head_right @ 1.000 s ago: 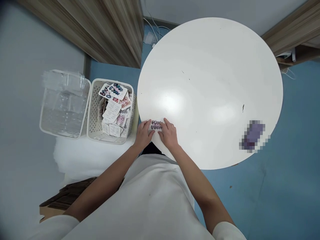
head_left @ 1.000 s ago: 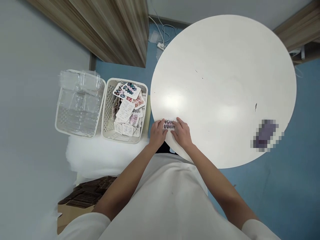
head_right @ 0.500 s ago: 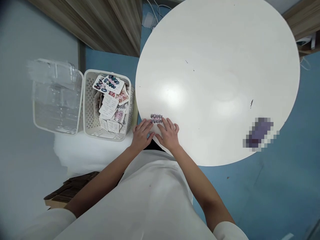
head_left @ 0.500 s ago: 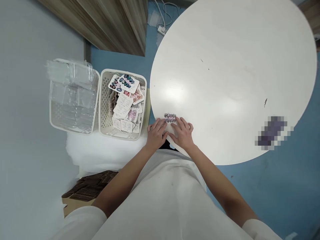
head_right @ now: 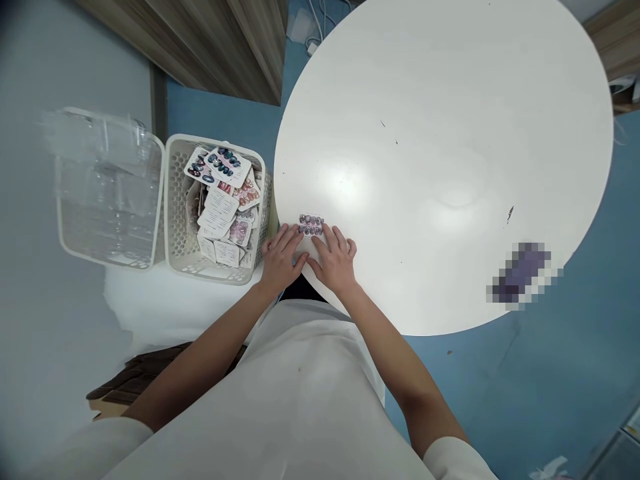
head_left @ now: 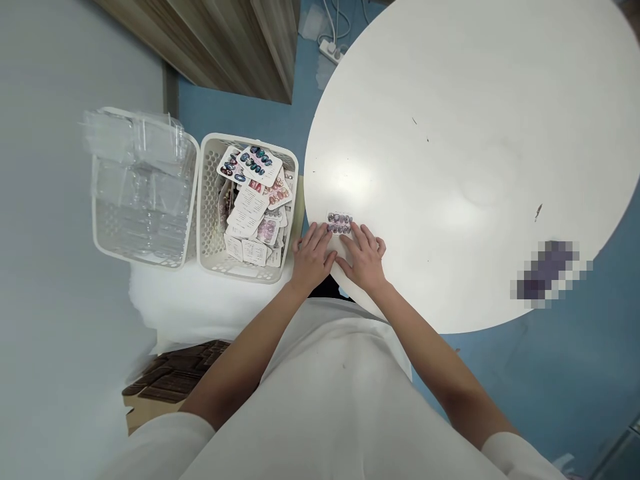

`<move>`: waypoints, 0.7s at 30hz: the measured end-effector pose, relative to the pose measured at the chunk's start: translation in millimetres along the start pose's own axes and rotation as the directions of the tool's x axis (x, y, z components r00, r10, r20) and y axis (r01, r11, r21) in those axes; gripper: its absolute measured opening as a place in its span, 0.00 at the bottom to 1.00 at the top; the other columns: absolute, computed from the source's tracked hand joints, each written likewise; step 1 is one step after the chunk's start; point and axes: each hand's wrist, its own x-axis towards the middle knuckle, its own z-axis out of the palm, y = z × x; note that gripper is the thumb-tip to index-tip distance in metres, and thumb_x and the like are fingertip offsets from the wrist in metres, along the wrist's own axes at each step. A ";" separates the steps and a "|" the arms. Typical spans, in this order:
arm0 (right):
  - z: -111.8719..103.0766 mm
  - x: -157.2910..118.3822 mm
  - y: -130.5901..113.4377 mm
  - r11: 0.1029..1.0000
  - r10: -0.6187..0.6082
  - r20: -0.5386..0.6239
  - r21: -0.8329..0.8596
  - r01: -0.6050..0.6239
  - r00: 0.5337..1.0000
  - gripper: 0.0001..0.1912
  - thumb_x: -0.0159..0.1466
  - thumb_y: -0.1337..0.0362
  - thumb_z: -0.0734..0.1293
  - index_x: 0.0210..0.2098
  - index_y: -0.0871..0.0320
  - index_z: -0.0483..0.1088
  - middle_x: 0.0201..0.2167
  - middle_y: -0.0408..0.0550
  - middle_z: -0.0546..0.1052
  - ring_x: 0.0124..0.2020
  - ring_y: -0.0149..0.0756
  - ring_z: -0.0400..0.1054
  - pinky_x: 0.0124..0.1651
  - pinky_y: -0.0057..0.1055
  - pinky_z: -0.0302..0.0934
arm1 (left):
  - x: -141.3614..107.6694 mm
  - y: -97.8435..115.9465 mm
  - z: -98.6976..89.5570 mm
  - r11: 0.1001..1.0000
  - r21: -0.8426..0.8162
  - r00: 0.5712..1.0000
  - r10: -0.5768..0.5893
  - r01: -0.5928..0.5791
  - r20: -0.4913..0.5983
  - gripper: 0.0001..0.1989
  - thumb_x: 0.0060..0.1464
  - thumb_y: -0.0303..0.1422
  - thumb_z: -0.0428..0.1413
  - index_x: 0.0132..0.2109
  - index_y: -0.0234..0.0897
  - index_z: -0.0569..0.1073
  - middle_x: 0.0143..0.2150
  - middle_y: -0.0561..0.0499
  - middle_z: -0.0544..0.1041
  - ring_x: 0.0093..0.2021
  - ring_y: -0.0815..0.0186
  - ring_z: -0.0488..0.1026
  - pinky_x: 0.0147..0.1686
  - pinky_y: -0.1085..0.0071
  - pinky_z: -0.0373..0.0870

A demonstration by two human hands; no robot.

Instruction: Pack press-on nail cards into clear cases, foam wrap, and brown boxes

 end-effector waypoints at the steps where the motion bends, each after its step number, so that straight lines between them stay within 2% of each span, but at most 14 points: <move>1: 0.2 -0.2 0.0 1.000 0.001 -0.001 -0.006 -0.001 1.000 0.22 0.60 0.53 0.58 0.53 0.52 0.60 0.63 0.52 0.51 0.62 0.52 0.42 0.54 0.49 0.36 | -0.1 -0.2 0.3 1.000 0.003 1.000 0.001 -0.001 -0.003 0.20 0.56 0.36 0.46 0.55 0.37 0.64 0.60 0.43 0.61 0.62 0.54 0.52 0.55 0.56 0.45; 12: -0.9 1.1 0.2 1.000 0.001 -0.011 -0.024 -0.002 1.000 0.23 0.60 0.54 0.59 0.54 0.53 0.60 0.62 0.52 0.54 0.61 0.49 0.44 0.54 0.46 0.39 | 0.1 -2.6 4.7 0.994 0.099 0.998 0.040 -0.034 -0.057 0.19 0.57 0.36 0.45 0.54 0.36 0.65 0.59 0.44 0.63 0.61 0.56 0.55 0.52 0.58 0.50; 21: -6.8 -9.8 13.7 0.988 0.026 -0.067 0.156 -0.015 0.997 0.25 0.60 0.54 0.60 0.54 0.55 0.58 0.62 0.54 0.53 0.60 0.46 0.50 0.54 0.44 0.50 | -6.8 -3.4 2.6 0.997 0.052 0.993 0.062 -0.058 -0.096 0.16 0.56 0.35 0.46 0.50 0.37 0.67 0.59 0.43 0.63 0.61 0.56 0.56 0.52 0.58 0.52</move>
